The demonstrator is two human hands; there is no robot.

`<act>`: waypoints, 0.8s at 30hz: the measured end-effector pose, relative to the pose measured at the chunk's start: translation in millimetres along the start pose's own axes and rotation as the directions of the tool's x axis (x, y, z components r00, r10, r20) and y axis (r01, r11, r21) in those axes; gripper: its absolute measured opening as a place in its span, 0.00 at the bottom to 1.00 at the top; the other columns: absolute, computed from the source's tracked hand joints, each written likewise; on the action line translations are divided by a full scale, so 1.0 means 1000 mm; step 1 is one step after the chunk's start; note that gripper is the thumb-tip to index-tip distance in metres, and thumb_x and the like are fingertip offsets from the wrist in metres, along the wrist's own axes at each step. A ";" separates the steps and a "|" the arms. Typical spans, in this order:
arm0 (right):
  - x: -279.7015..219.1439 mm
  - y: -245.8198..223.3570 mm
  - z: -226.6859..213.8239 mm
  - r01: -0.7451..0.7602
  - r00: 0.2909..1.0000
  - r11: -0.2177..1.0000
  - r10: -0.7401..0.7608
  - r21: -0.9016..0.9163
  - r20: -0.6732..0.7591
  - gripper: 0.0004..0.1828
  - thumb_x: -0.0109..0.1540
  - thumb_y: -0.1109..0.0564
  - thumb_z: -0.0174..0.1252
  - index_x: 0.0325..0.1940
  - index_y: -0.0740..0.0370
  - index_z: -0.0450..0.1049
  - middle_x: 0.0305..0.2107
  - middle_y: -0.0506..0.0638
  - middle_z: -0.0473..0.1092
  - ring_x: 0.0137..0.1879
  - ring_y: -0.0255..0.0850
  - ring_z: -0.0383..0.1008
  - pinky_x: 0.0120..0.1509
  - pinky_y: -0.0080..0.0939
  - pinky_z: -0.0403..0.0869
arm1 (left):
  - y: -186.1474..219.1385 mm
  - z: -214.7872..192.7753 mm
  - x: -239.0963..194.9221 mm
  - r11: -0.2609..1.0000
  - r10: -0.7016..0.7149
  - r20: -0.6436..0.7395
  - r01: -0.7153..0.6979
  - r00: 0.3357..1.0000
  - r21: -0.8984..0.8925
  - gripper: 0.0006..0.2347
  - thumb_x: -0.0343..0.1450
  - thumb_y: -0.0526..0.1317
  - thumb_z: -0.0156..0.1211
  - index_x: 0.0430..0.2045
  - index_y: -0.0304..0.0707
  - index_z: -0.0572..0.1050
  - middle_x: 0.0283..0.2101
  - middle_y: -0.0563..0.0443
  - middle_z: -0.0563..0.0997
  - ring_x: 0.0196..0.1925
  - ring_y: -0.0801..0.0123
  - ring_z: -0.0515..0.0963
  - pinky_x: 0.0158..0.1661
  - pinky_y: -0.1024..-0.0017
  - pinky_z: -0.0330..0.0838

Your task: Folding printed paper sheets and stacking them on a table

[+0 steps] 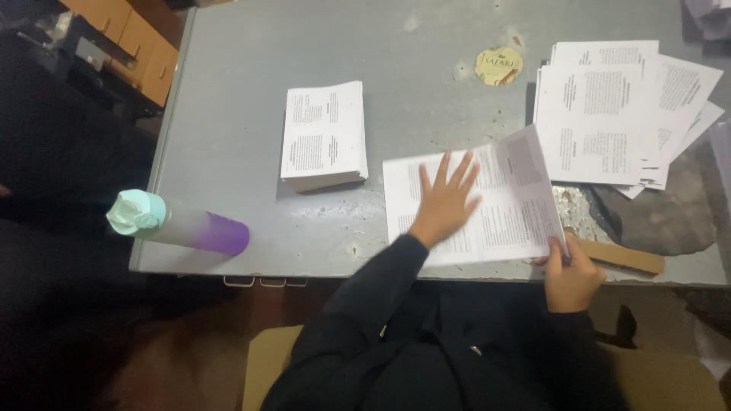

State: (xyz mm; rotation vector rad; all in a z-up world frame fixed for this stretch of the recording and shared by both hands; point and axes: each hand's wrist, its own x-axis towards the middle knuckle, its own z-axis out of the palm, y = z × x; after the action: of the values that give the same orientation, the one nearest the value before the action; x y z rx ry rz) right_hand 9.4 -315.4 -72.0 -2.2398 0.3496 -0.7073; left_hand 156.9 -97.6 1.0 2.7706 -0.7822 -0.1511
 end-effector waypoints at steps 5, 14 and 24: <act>-0.003 -0.004 -0.007 -0.044 0.998 0.999 0.044 0.016 -0.045 0.07 0.73 0.64 0.64 0.52 0.70 0.83 0.20 0.50 0.73 0.27 0.37 0.73 0.40 0.40 0.74 | 0.016 0.015 -0.041 0.998 0.043 0.004 -0.043 0.999 0.041 0.45 0.64 0.76 0.38 0.75 0.58 0.47 0.79 0.35 0.33 0.79 0.31 0.29 0.65 0.23 0.23; -0.022 -0.053 0.029 0.326 0.916 0.921 -0.364 0.214 0.167 0.34 0.55 0.64 0.68 0.64 0.76 0.69 0.54 0.74 0.70 0.61 0.72 0.68 0.66 0.66 0.68 | -0.013 0.052 -0.040 0.838 -0.061 -0.376 -0.157 0.925 -0.522 0.21 0.75 0.49 0.54 0.64 0.49 0.66 0.67 0.46 0.70 0.73 0.47 0.65 0.72 0.34 0.44; -0.052 -0.054 0.044 0.225 0.924 0.921 -0.305 0.320 0.229 0.29 0.67 0.73 0.46 0.65 0.48 0.76 0.64 0.59 0.70 0.62 0.60 0.73 0.67 0.56 0.72 | -0.072 0.072 -0.194 0.218 -0.629 0.017 0.197 0.777 -0.956 0.10 0.79 0.39 0.50 0.48 0.32 0.75 0.29 0.36 0.85 0.22 0.60 0.84 0.22 0.73 0.80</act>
State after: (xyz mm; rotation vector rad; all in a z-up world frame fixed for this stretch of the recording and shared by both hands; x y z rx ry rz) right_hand -4.9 -229.8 -77.1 -2.0847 -0.1934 -0.5331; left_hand 15.4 47.9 -82.1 1.6487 0.2492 -0.0972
